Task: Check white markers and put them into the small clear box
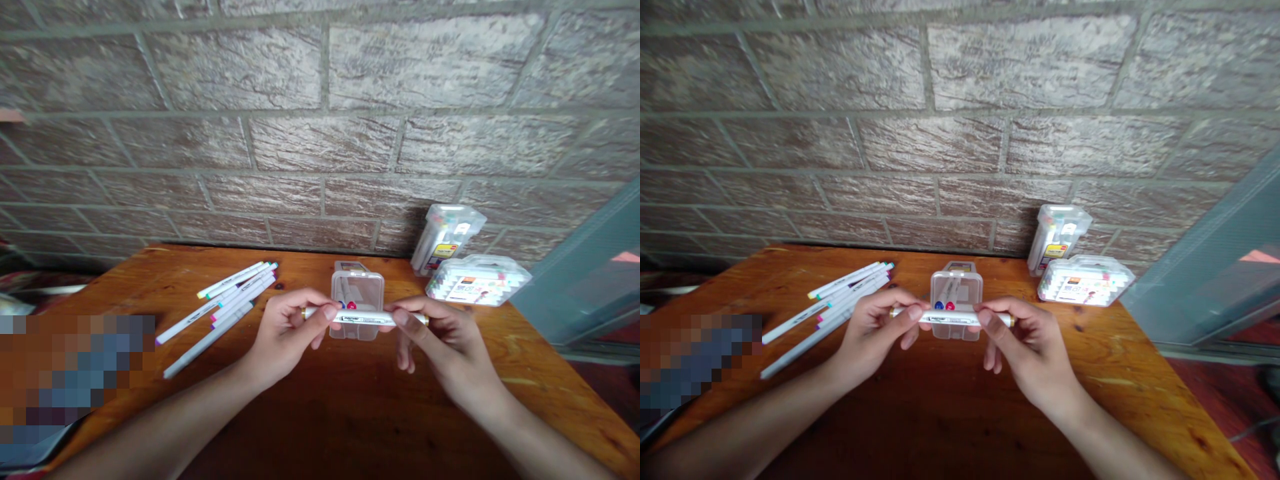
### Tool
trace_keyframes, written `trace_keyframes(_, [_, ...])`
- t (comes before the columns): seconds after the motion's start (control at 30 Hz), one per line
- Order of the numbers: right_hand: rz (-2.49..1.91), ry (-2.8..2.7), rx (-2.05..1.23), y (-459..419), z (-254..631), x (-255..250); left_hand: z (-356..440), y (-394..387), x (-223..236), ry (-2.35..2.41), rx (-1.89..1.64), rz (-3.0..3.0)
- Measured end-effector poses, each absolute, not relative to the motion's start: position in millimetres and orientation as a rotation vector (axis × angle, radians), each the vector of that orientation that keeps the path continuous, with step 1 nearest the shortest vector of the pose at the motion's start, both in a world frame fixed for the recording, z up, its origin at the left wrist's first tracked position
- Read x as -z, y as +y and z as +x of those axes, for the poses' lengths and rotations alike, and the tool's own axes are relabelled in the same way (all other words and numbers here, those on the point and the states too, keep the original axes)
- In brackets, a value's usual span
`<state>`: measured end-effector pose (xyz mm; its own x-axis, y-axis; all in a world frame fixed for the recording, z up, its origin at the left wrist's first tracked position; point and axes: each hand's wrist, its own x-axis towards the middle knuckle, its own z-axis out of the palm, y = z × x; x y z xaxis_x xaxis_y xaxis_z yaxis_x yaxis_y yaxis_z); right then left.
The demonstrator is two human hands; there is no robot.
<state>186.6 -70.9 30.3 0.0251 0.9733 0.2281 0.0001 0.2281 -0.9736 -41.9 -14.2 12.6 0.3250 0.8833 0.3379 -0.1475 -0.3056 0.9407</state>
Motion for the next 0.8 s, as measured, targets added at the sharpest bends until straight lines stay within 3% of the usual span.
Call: trace_keyframes(0.8, [-1.044,-1.353,-0.98,-73,191,-20,-46,-12,-5,0.64,-1.138,1.424])
